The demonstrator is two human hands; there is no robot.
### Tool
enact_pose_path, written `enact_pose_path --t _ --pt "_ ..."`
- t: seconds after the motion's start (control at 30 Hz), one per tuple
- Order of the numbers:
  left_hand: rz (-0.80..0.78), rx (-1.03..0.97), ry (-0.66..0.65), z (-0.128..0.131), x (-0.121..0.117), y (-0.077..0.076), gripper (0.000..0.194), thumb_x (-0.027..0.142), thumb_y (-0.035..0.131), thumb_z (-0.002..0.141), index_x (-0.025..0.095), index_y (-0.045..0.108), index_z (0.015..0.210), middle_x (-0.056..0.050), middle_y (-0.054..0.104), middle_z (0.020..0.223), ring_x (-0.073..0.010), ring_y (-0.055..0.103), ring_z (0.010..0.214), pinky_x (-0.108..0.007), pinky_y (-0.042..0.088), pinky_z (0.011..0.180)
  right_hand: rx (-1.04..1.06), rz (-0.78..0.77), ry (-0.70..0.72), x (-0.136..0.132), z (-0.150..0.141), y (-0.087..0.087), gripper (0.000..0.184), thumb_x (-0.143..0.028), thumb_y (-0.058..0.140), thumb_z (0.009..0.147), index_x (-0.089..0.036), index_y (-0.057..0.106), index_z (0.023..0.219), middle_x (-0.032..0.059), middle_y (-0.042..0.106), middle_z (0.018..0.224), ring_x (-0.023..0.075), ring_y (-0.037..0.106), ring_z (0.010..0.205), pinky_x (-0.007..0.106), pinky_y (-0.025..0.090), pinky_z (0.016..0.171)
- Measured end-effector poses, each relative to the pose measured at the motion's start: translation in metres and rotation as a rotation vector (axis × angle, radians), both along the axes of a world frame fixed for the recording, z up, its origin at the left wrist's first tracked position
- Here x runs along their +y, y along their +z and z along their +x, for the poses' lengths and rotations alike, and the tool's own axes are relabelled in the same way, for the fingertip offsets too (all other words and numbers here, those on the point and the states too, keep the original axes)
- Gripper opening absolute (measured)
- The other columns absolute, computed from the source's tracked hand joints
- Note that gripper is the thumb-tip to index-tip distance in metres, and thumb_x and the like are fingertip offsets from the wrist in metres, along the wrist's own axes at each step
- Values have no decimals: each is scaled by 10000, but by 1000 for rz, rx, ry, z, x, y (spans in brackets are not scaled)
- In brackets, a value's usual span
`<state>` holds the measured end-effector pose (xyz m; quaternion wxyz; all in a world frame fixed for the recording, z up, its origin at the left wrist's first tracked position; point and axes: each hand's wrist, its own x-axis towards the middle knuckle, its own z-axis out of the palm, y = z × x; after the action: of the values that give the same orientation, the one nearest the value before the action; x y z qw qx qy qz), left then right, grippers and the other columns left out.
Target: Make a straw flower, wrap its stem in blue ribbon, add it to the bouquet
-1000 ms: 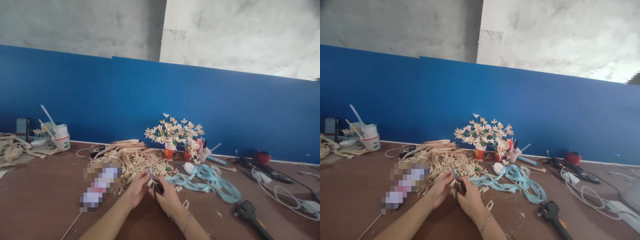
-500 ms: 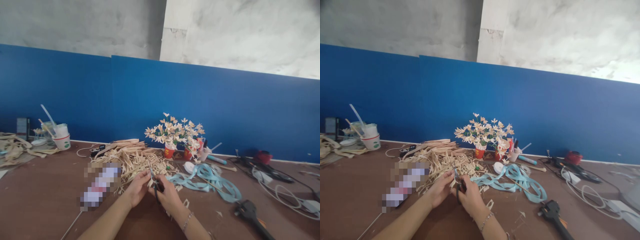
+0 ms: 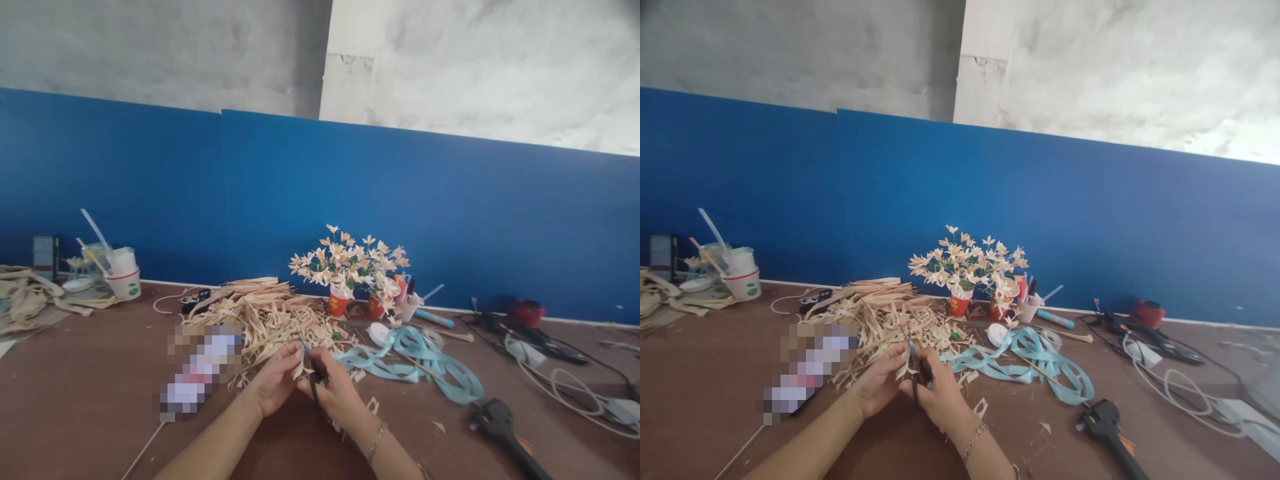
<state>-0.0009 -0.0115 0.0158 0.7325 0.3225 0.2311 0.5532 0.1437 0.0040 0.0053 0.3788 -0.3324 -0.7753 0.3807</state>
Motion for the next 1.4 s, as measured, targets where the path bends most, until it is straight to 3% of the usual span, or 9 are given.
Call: enact_pose_path --t 0.23,0.43,0.8,1.17,1.4 --pt "6 -1 -46 -3 -1 2 156 241 688 672 128 616 753 -14 579 679 -109 536 633 -221 387 636 179 -65 146 0 -3 -4 338 -445 596 736 -183 484 918 -14 493 731 118 418 645 233 359 600" --pt "-2 2 -50 -4 -2 3 176 237 704 657 123 613 755 -14 576 686 -101 536 634 -210 389 640 247 -117 173 -3 -6 -4 391 -516 601 706 -190 496 894 2 512 757 139 458 702 256 388 668" --pt "-3 18 -70 -5 -2 4 195 257 714 639 126 611 740 -17 570 677 -108 531 629 -217 382 624 312 -156 196 -5 -8 -2 357 -484 608 715 -201 465 881 -3 497 759 139 468 707 260 399 681" --pt "1 25 -77 -4 -2 3 189 268 701 658 121 611 738 -20 566 682 -107 525 633 -208 374 608 295 -238 191 -2 -5 -3 340 -452 624 714 -199 463 873 -26 477 673 124 468 642 237 392 600" --pt "15 39 -73 -5 0 -1 181 262 689 670 124 634 773 -40 597 715 -118 540 644 -217 388 622 340 -223 215 -2 -6 -1 368 -456 639 700 -198 477 908 -9 530 722 127 489 666 244 406 619"
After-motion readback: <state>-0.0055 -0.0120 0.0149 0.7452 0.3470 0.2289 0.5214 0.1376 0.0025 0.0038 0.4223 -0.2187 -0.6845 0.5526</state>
